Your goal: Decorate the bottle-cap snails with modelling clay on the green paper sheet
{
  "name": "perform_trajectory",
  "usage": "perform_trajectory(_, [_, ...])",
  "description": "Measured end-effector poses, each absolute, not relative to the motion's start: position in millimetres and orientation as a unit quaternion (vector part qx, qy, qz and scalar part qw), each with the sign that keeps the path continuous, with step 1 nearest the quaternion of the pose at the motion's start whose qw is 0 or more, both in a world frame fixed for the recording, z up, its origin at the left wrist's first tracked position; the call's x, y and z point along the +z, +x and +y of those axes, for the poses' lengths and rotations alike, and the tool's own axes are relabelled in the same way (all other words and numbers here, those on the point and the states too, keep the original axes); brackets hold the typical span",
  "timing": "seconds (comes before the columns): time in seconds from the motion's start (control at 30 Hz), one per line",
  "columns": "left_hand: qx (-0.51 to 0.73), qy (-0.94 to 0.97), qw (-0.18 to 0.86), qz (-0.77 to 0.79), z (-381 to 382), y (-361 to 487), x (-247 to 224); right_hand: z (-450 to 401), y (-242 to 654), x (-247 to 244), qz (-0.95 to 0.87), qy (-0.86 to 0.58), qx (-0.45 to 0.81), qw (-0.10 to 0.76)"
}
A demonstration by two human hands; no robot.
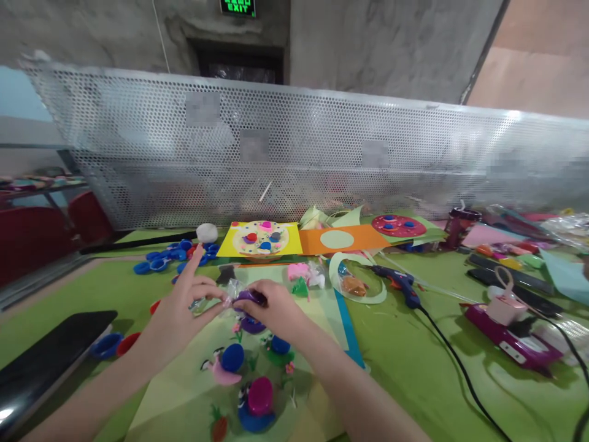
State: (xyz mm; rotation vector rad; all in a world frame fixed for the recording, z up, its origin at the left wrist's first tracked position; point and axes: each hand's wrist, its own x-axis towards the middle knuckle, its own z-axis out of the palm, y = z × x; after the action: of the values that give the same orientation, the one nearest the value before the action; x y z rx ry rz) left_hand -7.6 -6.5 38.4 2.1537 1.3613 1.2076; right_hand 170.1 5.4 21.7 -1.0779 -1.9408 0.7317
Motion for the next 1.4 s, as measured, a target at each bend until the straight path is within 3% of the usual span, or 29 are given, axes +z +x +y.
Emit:
perform_trajectory(0.23, [0.420,0.745,0.231,0.464,-5,-5,40,6,171,21,-0.757,-0.424,0.301,0.396])
perform_trajectory(0.53, [0.442,0.599,0.456,0.489,3,-17,52,7,171,22,-0.745,-0.415,0.321,0.411])
perform_trajectory(1.13, [0.467,0.625,0.422,0.462,8,-19,47,8,168,10,-0.726,-0.411,0.381,0.399])
perform_trajectory(1.4, [0.415,0.711,0.307,0.477,5,-16,46,8,170,13,-0.739,-0.412,0.348,0.405])
